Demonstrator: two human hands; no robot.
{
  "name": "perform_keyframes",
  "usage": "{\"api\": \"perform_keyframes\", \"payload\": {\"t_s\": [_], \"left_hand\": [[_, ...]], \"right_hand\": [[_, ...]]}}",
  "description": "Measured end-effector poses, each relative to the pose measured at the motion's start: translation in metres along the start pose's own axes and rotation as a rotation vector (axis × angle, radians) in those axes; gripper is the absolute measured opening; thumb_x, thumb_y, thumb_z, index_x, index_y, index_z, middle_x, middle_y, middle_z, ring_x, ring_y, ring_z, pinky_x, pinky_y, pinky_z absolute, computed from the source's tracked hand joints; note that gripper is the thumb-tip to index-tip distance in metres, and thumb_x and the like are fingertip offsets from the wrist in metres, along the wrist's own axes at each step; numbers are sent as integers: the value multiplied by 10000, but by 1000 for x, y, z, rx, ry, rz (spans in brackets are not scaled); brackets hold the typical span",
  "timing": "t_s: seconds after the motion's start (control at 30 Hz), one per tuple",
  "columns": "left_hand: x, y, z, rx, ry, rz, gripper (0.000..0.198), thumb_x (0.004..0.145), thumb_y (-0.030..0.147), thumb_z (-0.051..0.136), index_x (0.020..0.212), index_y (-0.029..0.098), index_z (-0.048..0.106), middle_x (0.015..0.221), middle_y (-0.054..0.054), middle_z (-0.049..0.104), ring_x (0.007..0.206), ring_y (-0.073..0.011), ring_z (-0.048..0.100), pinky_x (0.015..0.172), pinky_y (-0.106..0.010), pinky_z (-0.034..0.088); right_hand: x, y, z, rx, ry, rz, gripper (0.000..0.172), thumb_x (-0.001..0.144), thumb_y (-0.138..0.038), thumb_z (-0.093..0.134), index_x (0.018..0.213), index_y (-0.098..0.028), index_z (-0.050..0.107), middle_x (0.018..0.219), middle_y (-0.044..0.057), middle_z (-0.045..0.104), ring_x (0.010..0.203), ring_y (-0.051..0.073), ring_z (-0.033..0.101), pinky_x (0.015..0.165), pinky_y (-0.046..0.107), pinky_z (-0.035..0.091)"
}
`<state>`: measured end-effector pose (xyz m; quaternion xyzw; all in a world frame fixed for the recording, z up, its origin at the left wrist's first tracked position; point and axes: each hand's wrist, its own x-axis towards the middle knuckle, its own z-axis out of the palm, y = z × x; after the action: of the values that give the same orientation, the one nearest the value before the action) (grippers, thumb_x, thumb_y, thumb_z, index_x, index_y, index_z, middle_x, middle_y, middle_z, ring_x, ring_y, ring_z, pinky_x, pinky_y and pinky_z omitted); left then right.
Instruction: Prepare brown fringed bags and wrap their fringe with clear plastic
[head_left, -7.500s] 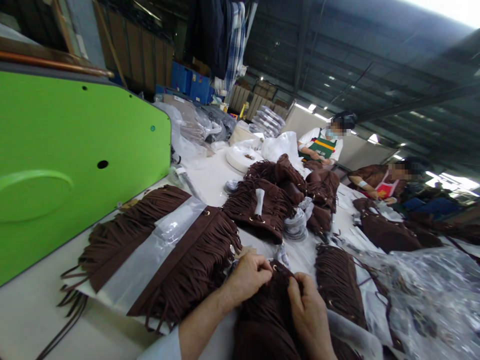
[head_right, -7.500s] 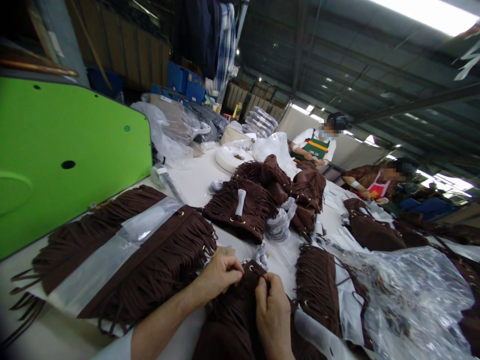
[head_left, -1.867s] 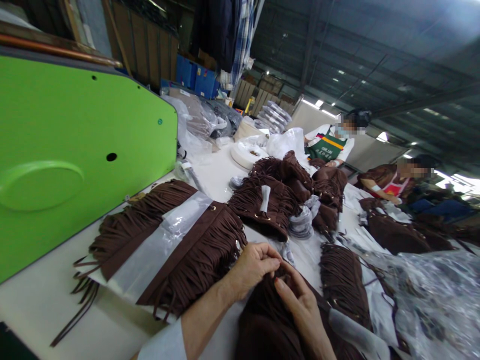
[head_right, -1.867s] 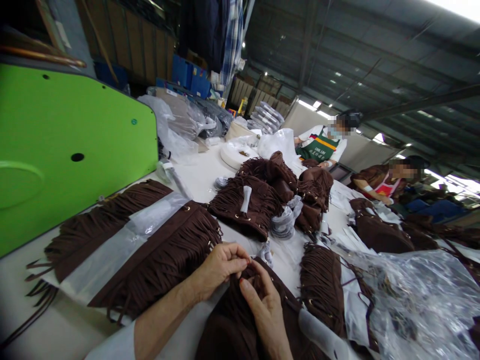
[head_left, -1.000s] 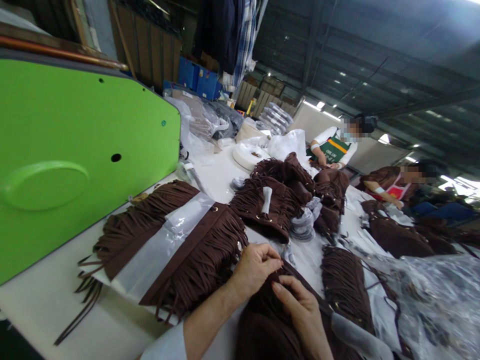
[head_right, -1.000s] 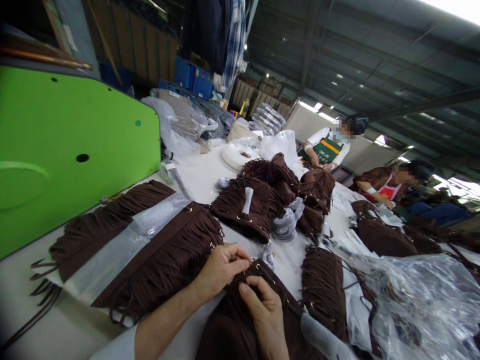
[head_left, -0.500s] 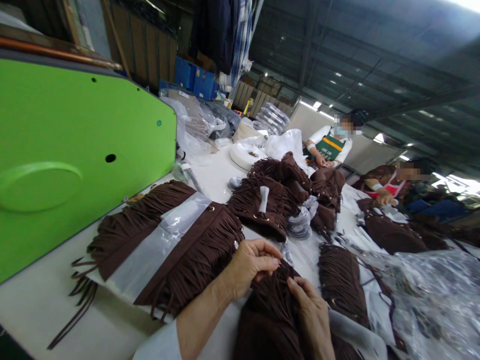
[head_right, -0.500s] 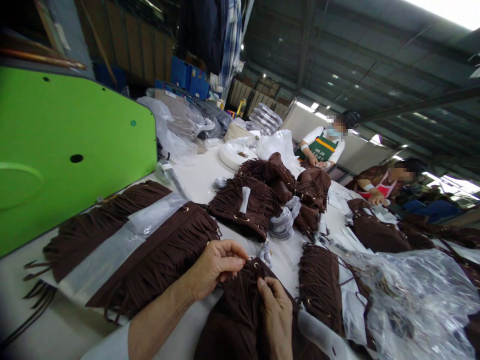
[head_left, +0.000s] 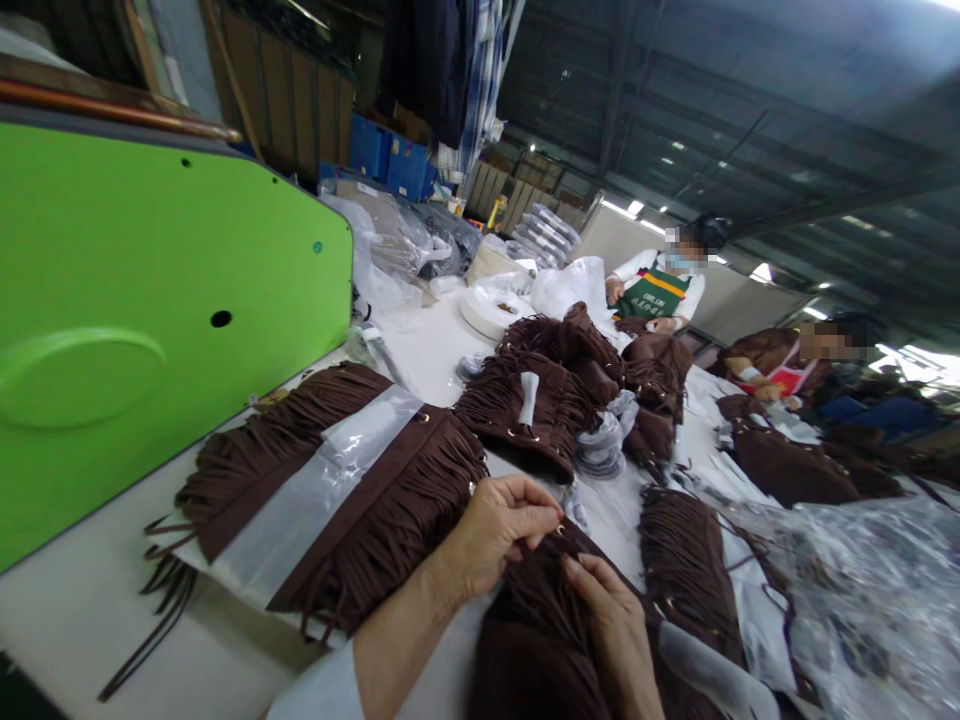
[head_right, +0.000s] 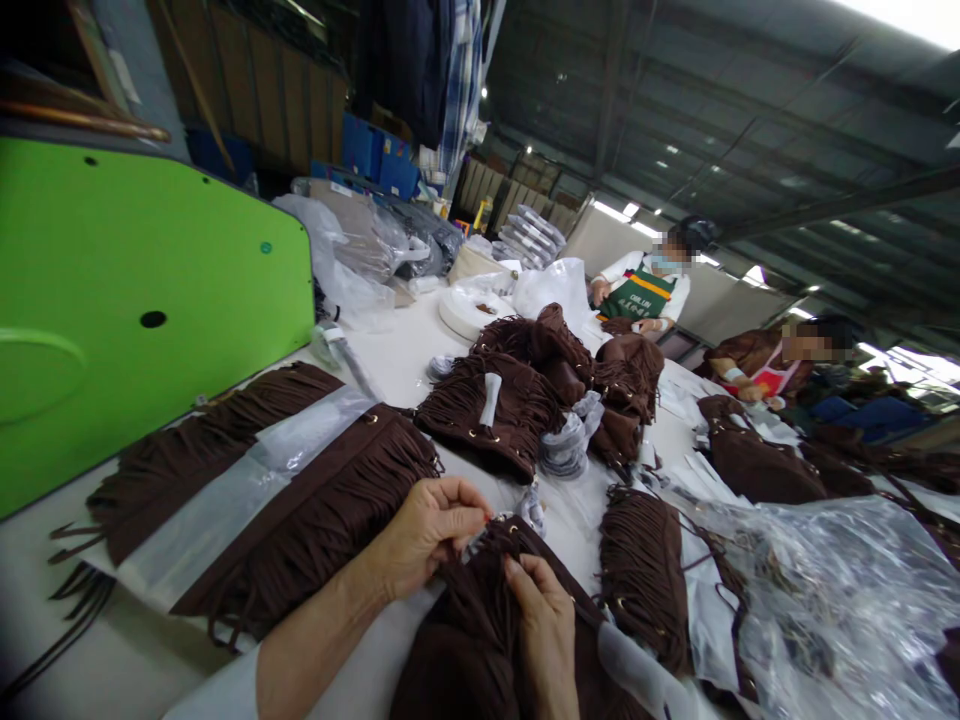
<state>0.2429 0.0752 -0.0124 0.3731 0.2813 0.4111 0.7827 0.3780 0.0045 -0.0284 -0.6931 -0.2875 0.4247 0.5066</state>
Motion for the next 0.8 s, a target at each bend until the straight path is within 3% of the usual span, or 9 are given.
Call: {"api": "perform_keyframes", "payload": {"t_s": [0.13, 0.27, 0.37, 0.47, 0.63, 0.73, 0.8], "left_hand": [[3, -5, 1, 31, 52, 35, 264, 557, 353, 708, 654, 130, 606, 425, 50, 484, 375, -50, 353, 374, -180, 208], [6, -8, 1, 37, 108, 77, 236, 570, 328, 712, 626, 129, 598, 437, 46, 494, 411, -56, 390, 396, -173, 243], [5, -6, 1, -3, 115, 84, 269, 577, 358, 722, 625, 134, 582, 423, 61, 460, 387, -44, 349, 381, -170, 228], [4, -3, 0, -66, 96, 67, 345, 565, 436, 726, 633, 152, 541, 411, 80, 407, 349, -42, 298, 346, -173, 192], [7, -2, -4, -57, 175, 167, 334, 614, 447, 685, 664, 148, 545, 445, 68, 442, 350, -36, 283, 344, -173, 177], [9, -4, -8, 22, 276, 273, 271, 656, 411, 635, 668, 153, 553, 467, 65, 452, 377, -46, 320, 373, -174, 220], [9, -6, -9, 95, 329, 344, 234, 669, 386, 614, 673, 157, 565, 498, 55, 472, 428, -64, 391, 419, -178, 289]], "right_hand": [[-7, -7, -1, 40, -113, -8, 320, 611, -498, 732, 691, -197, 658, 585, -36, 591, 558, 136, 510, 553, 233, 408], [-12, -12, 2, -191, -322, -157, 300, 646, -473, 728, 730, -187, 696, 637, -23, 603, 617, 137, 514, 591, 228, 407], [-9, -7, 4, -236, -277, -199, 288, 633, -464, 734, 663, -182, 681, 619, -29, 586, 611, 127, 484, 588, 221, 386], [-4, 2, 3, -126, -160, -112, 339, 598, -504, 739, 661, -180, 666, 603, -36, 573, 595, 122, 471, 570, 218, 376], [1, 6, -1, 47, -197, 22, 366, 542, -491, 785, 687, -177, 665, 614, -32, 595, 607, 131, 517, 601, 225, 413], [-3, 1, -4, -14, -218, -45, 346, 602, -495, 754, 707, -177, 665, 638, -27, 603, 612, 130, 525, 585, 222, 419], [-9, -8, -7, -157, -273, -183, 307, 693, -484, 688, 769, -187, 672, 693, -16, 628, 660, 142, 557, 622, 230, 447]]}}
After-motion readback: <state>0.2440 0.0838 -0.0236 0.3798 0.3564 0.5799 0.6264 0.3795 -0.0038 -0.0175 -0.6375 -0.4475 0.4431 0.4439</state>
